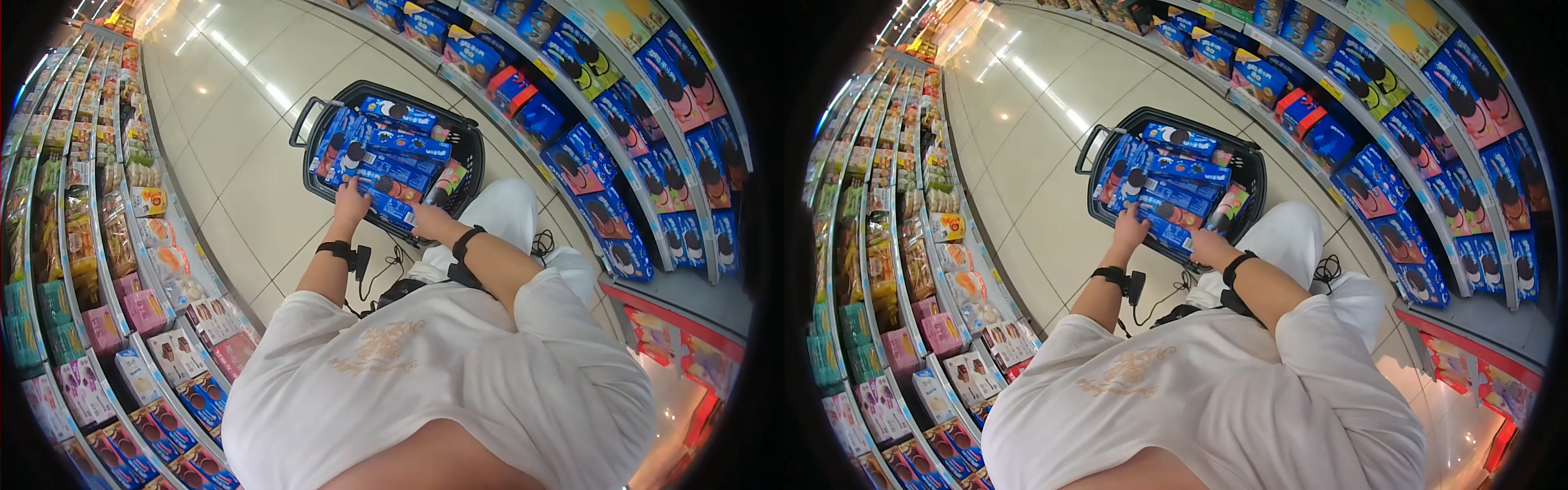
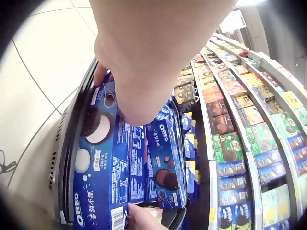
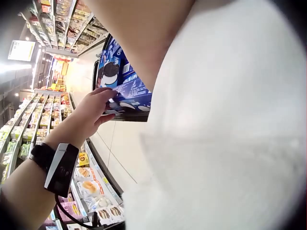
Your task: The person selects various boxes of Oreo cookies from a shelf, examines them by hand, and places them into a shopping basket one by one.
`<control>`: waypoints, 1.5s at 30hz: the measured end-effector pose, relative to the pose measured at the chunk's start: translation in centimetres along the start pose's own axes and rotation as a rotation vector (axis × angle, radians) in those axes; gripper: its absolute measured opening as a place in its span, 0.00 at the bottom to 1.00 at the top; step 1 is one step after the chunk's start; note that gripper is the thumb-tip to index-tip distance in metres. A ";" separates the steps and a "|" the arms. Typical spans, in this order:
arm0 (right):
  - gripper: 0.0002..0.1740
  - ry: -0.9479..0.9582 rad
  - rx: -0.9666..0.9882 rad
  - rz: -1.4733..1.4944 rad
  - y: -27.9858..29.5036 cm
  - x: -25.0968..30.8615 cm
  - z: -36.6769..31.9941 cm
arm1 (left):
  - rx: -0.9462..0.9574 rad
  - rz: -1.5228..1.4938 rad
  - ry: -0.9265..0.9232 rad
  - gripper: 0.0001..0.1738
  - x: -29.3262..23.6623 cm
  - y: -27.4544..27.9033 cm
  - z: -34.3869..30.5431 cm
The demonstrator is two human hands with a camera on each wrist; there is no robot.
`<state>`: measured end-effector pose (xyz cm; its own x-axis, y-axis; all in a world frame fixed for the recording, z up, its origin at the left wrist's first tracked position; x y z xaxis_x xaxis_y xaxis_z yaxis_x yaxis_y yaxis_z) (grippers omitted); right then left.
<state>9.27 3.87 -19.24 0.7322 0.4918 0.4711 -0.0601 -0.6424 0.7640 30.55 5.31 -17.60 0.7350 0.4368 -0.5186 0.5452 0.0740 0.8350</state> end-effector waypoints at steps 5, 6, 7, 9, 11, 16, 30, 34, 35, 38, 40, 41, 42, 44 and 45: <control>0.28 -0.014 -0.043 -0.137 1.6 0.8 -0.1 | 0.016 0.063 -0.027 0.35 -0.4 0.0 0.8; 0.29 -0.010 -0.070 -0.193 1.8 1.1 -0.1 | 0.005 0.094 -0.092 0.33 -0.9 0.1 0.8; 0.29 -0.011 -0.074 -0.188 1.8 1.4 0.0 | -0.005 0.126 -0.157 0.30 -1.6 0.4 0.6; 0.34 -0.032 -0.018 -0.265 1.4 1.9 0.1 | 0.018 0.195 -0.148 0.28 -2.2 0.7 0.2; 0.35 -0.038 -0.011 -0.237 1.3 2.1 0.2 | 0.044 0.266 -0.137 0.25 -2.1 0.4 0.0; 0.30 -0.074 -0.084 -0.047 0.7 1.7 0.0 | -0.036 0.293 -0.182 0.23 -2.1 0.8 -0.5; 0.48 -0.112 0.273 0.353 -1.1 -0.6 1.0 | 0.073 0.297 -0.219 0.38 -1.0 -3.9 -0.7; 0.43 -0.124 0.284 0.489 0.7 -0.7 -0.5 | 0.192 0.296 -0.164 0.41 -4.4 -4.5 -2.0; 0.41 -0.037 0.216 0.561 0.8 -1.0 -0.1 | 0.250 0.265 -0.201 0.41 -5.2 -5.4 -2.4; 0.22 0.081 0.175 0.475 5.0 -0.4 -1.6 | 0.306 0.003 -0.496 0.36 -7.8 -7.9 -3.6; 0.20 0.120 0.116 0.559 7.3 -1.4 -3.1 | 0.233 0.101 -0.696 0.36 -7.6 -9.6 -3.9; 0.21 0.057 0.146 0.555 7.7 -2.8 -2.6 | 0.172 0.158 -0.781 0.37 -7.4 -10.1 -4.3; 0.23 0.015 -0.010 0.579 10.1 -3.5 -4.0 | 0.214 0.242 -0.657 0.39 -6.7 -10.8 -4.0; 0.27 0.028 -0.073 0.659 12.5 -5.9 -4.7 | 0.257 0.261 -0.510 0.45 -4.9 -11.9 -3.3; 0.25 0.009 -0.116 0.785 13.7 -7.1 -5.6 | 0.363 0.262 -0.297 0.48 -6.8 -9.7 -4.4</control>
<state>-0.54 -5.11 -9.65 0.4410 -0.0750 0.8944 -0.6273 -0.7384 0.2474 18.45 5.54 -21.37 0.9190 0.1226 -0.3748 0.3936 -0.3411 0.8536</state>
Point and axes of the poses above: each hand's wrist, its own z-axis towards the middle knuckle, its own y-axis out of the back of the hand, x = y × z, the point moved 6 cm from there along z, towards the middle knuckle, and after that the axes turned 6 degrees about -z, right-handed, at the moved point
